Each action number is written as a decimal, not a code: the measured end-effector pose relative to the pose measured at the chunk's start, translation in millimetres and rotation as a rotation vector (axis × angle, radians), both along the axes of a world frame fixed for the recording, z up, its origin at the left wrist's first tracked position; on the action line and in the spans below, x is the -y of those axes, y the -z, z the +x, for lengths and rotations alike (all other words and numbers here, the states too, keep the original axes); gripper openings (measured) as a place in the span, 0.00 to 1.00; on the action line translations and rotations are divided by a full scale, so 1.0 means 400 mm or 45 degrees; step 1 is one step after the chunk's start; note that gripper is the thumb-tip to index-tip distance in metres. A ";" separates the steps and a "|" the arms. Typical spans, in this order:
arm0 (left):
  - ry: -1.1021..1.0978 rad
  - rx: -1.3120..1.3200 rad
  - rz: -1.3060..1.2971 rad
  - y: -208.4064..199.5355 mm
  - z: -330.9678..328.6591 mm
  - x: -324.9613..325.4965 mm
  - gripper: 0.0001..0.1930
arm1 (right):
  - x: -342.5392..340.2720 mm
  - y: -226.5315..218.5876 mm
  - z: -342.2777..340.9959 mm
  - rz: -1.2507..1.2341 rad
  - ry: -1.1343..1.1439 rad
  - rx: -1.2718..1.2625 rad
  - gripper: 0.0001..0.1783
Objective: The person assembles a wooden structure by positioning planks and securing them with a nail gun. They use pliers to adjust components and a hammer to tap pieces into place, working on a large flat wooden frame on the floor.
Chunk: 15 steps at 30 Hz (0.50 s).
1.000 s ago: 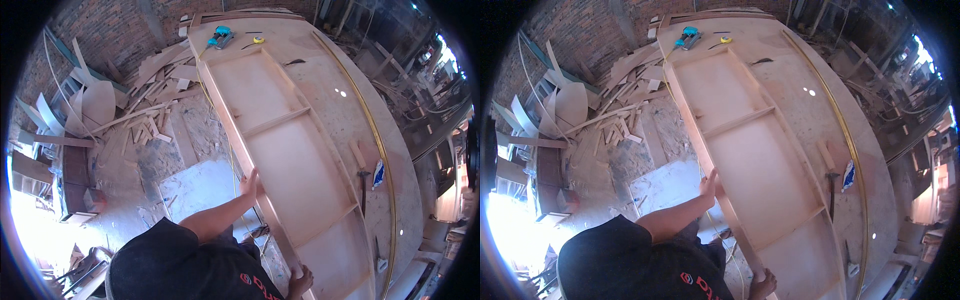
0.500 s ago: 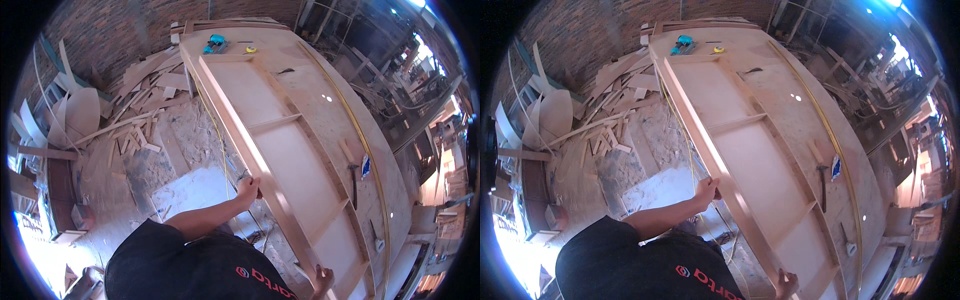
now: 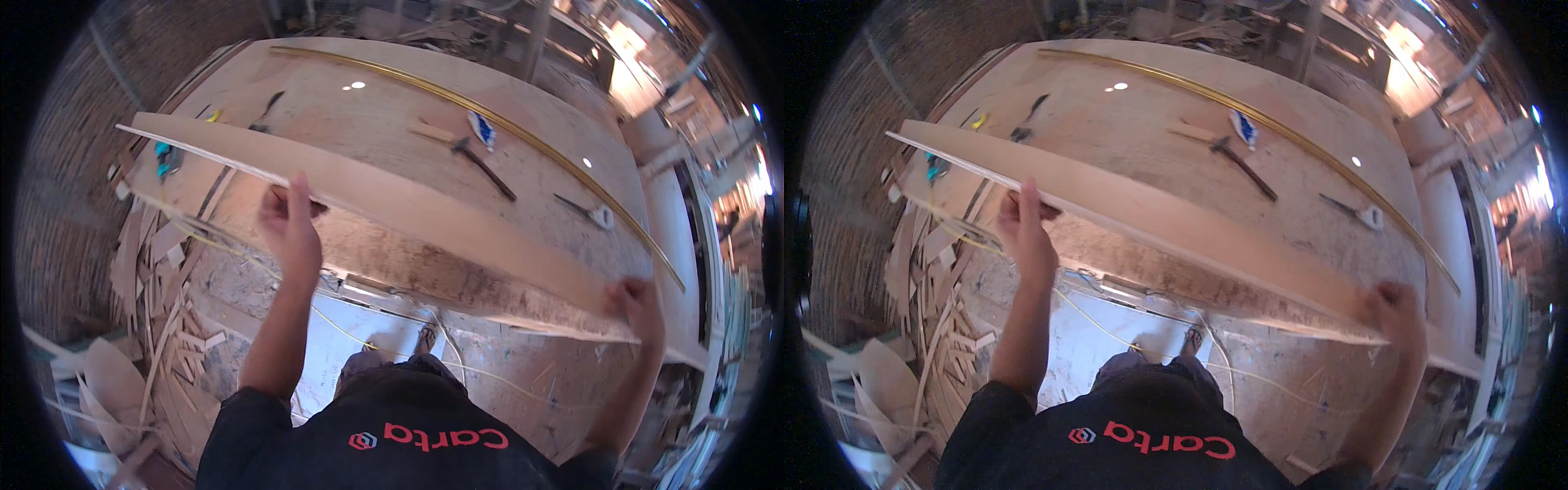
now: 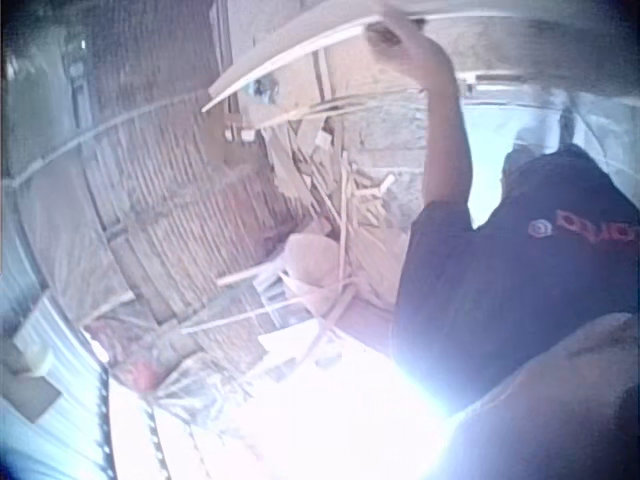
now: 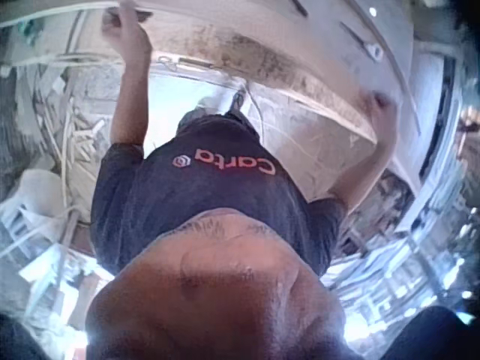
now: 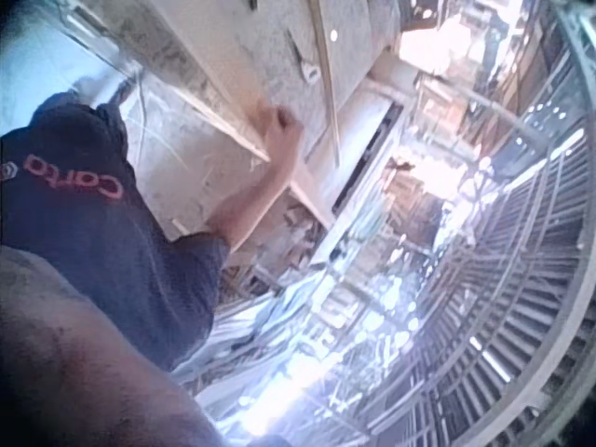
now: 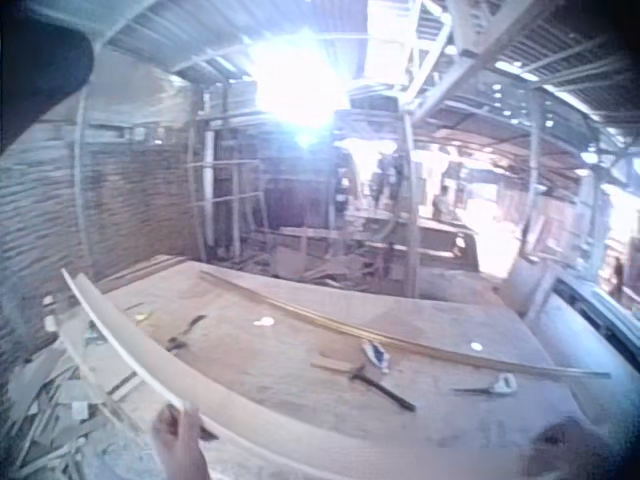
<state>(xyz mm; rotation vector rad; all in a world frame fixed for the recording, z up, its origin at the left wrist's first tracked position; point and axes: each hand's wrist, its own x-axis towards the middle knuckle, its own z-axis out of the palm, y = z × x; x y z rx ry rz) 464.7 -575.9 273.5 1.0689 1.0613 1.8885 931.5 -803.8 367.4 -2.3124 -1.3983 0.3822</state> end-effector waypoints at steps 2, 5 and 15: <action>0.004 -0.044 -0.072 -0.031 0.026 -0.051 0.20 | -0.032 -0.046 -0.010 0.287 -0.273 0.250 0.17; 0.015 -0.094 -0.111 -0.065 0.067 -0.103 0.21 | -0.053 -0.087 -0.056 0.476 -0.445 0.305 0.23; 0.271 0.199 -0.482 0.200 0.061 -0.094 0.26 | -0.173 0.018 -0.019 0.862 -0.227 0.805 0.30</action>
